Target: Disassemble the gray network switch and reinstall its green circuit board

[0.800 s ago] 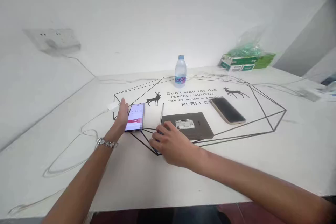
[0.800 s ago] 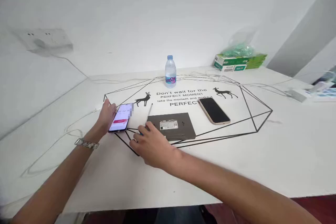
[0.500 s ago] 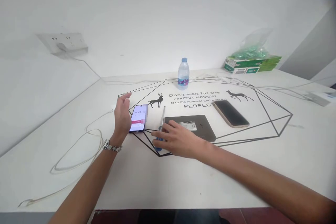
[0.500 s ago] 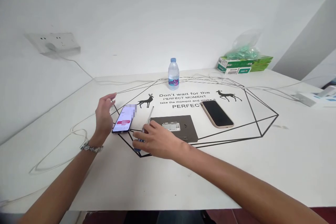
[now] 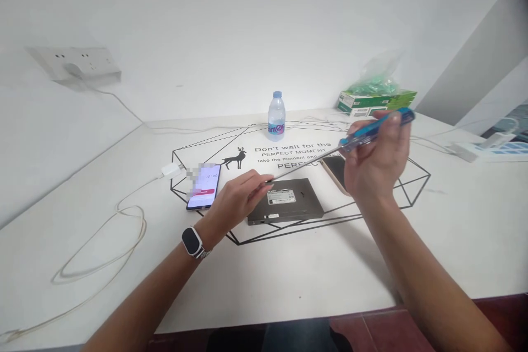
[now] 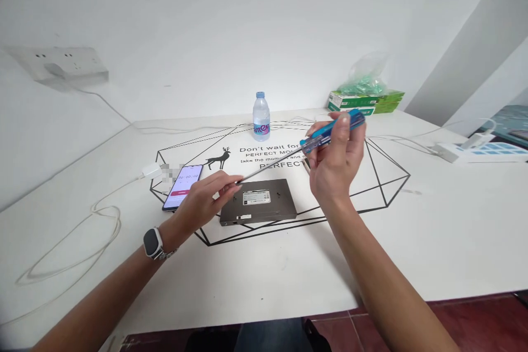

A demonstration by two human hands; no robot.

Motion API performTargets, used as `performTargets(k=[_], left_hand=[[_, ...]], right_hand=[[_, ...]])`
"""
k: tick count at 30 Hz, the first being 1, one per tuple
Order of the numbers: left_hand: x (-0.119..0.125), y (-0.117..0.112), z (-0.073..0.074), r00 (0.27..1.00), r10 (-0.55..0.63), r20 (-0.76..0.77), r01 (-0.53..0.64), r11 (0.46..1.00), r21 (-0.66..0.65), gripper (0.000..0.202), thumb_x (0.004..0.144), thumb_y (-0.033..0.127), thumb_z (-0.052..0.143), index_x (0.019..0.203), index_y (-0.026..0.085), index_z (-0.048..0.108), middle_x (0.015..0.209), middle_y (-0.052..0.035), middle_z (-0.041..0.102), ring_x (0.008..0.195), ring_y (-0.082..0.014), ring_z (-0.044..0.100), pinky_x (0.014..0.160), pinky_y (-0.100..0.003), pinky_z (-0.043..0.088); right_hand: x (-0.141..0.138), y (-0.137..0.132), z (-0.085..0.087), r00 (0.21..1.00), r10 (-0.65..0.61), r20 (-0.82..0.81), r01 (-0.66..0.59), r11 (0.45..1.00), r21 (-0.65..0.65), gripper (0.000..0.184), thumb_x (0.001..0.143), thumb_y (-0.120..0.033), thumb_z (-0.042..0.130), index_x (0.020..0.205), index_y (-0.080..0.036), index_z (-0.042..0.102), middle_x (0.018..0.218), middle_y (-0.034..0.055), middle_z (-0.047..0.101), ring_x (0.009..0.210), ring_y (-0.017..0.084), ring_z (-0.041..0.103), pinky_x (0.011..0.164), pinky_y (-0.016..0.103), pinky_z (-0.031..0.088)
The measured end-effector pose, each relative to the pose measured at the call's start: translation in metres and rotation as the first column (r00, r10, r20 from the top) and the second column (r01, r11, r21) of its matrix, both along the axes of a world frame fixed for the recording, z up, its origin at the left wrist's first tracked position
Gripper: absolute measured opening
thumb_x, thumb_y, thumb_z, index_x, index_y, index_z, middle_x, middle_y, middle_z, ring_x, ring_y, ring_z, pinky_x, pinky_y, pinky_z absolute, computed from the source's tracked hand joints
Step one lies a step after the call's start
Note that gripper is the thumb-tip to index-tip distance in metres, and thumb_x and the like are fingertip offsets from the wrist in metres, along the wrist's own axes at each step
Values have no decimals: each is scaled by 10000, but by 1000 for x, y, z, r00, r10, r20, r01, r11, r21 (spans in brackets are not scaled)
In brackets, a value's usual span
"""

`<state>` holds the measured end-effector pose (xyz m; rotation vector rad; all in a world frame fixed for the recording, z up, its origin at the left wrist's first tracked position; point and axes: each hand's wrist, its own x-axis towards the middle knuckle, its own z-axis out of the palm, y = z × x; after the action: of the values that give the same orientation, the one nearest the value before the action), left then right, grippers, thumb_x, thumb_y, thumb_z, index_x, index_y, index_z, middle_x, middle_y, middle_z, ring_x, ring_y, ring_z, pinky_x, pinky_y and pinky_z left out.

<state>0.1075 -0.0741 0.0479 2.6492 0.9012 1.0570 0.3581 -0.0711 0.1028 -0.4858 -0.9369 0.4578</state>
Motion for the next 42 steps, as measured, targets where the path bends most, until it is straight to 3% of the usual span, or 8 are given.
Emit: performTargets(k=[3,10,14,17,19,29,34,42], left_hand=[[13,6,7,1000,-17,16,17,999,-40,194,1035,278,586,921,161,691,792,-21,667,656,-108,564,605,-244,476],[54,7,8,990,-134,43,141,953,-267,349,1065,319,505,828,159,705,768,-32,681,641,-115,574,613,-260,460],[68,0,-3,993,-82,90,105,952,-287,423,1048,513,498,1005,179,754,993,-93,757,892,-197,687,843,-352,557],[56,0,-17,977,-69,-201,35,985,-170,896,780,804,681,1448,214,595,1561,-182,513,1435,-407,449,1194,-610,330],[45,3,-26,925,-48,-376,-20,984,-175,966,805,810,644,1559,229,483,1645,-198,398,1499,-436,357,1213,-677,236],[57,-12,-32,836,376,-401,-435,898,-64,923,884,840,446,1453,127,585,1515,-329,492,1269,-548,530,930,-705,459],[49,-28,-27,820,384,-425,-413,910,24,847,889,809,482,1380,136,631,1335,-267,622,1026,-408,657,694,-431,536],[42,-32,-19,769,501,-398,-516,853,76,818,830,874,500,896,89,720,892,-196,637,537,-237,589,464,-346,391]], right_hand=[[5,3,-2,1000,21,-6,-21,993,-114,266,974,-523,621,970,-258,593,700,-31,644,363,79,317,361,281,184],[13,4,-4,994,87,60,-70,966,-250,344,895,-565,706,1030,-255,643,790,-1,663,452,88,423,412,273,318],[10,0,-12,949,212,235,-98,903,-419,383,883,-535,740,1149,-293,609,640,-55,619,369,75,362,357,236,253],[12,-1,-15,952,141,271,-20,914,-405,348,936,-531,679,1188,-304,603,515,-89,500,358,88,360,354,223,241],[15,1,-17,952,99,291,24,919,-392,339,954,-525,658,1202,-299,609,497,-95,457,373,94,376,366,223,259],[2,8,-38,863,65,501,101,949,-298,323,1046,-548,490,1143,-256,587,485,-114,416,387,103,400,428,253,352],[-8,14,-35,865,37,501,102,964,-247,305,1038,-556,499,1130,-274,571,516,-109,411,395,110,412,436,267,333],[-32,41,-38,828,127,546,36,960,-279,319,1029,-601,481,1117,-296,517,555,-96,382,421,122,359,446,286,288]])
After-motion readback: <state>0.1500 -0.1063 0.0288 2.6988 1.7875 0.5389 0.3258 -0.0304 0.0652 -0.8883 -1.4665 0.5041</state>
